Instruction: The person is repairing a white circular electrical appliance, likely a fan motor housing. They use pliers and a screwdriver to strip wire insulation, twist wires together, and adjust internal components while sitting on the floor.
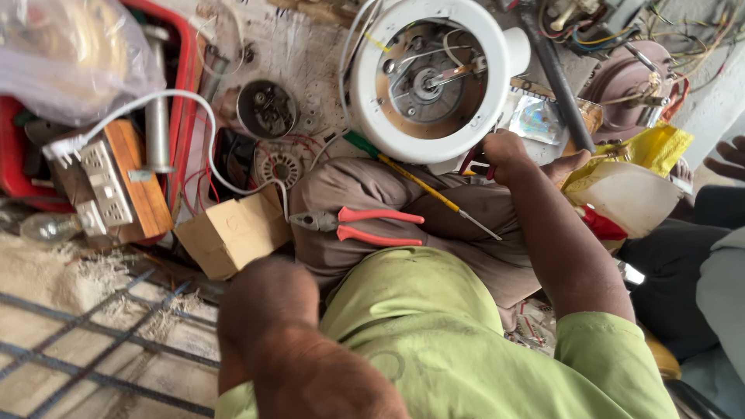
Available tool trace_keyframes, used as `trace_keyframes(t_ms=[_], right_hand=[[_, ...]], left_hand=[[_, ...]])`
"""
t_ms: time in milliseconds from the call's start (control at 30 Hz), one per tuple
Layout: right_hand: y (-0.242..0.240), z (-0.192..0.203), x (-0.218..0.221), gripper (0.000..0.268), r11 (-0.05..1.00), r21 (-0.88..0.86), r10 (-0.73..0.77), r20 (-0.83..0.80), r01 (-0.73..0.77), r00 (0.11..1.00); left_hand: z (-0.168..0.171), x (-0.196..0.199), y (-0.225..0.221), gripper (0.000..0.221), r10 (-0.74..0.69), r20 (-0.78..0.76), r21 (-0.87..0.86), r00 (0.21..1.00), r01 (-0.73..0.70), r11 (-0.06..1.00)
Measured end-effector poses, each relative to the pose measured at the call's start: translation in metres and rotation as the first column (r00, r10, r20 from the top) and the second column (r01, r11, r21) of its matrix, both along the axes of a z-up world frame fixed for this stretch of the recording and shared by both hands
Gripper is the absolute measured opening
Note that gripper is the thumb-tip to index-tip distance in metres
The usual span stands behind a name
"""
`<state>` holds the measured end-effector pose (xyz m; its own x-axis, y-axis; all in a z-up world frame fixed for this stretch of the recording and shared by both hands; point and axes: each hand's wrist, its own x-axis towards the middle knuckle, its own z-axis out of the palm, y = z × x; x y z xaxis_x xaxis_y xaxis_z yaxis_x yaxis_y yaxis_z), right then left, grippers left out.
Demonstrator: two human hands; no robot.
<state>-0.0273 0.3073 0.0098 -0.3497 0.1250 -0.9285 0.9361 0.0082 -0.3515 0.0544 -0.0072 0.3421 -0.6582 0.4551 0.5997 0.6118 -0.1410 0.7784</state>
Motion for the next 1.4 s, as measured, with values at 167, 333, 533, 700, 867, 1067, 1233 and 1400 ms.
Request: trace_keyframes(t_ms=[167,333,533,700,867,1067,1233,1400], right_hand=[[0.001,-0.004,0.000,0.019,0.999,0.043,0.023,-0.002,-0.023,1.000],[0.001,-0.014,-0.004,0.017,0.999,0.024,0.024,-0.078,-0.022,0.997],[0.000,-0.011,0.001,0.016,0.999,0.025,0.029,-0.022,-0.028,0.999],[0.000,-0.002,-0.002,0.017,0.999,0.035,0.027,-0.010,-0.027,1.000],[-0.002,0.000,-0.002,0.018,0.998,0.037,0.045,-0.022,-0.044,0.999],[-0.002,0.006,-0.002,0.025,0.998,0.013,0.058,-0.014,-0.058,0.998],[-0.004,0.003,-0.002,0.025,0.999,0.007,0.041,-0.015,-0.041,0.999],[0.000,-0.003,-0.003,0.021,0.997,0.071,0.021,-0.013,-0.020,1.000]], left_hand=[[0.006,-0.010,0.002,0.027,-0.054,-0.033,-0.021,0.998,0.053,0.998],[0.012,-0.011,0.000,0.027,-0.070,-0.066,-0.043,0.995,0.067,0.997],[0.020,0.004,0.001,0.028,-0.063,-0.060,-0.056,0.996,0.060,0.997],[0.028,0.004,0.004,0.029,-0.076,-0.064,-0.053,0.995,0.072,0.996],[0.037,0.004,0.004,0.030,-0.063,-0.062,-0.055,0.996,0.059,0.997],[0.044,0.013,-0.002,0.030,-0.031,-0.049,-0.072,0.998,0.027,0.997],[0.033,0.007,0.000,0.031,-0.025,-0.051,-0.070,0.998,0.021,0.997],[0.031,-0.012,0.007,0.032,-0.084,-0.073,-0.047,0.994,0.081,0.996]])
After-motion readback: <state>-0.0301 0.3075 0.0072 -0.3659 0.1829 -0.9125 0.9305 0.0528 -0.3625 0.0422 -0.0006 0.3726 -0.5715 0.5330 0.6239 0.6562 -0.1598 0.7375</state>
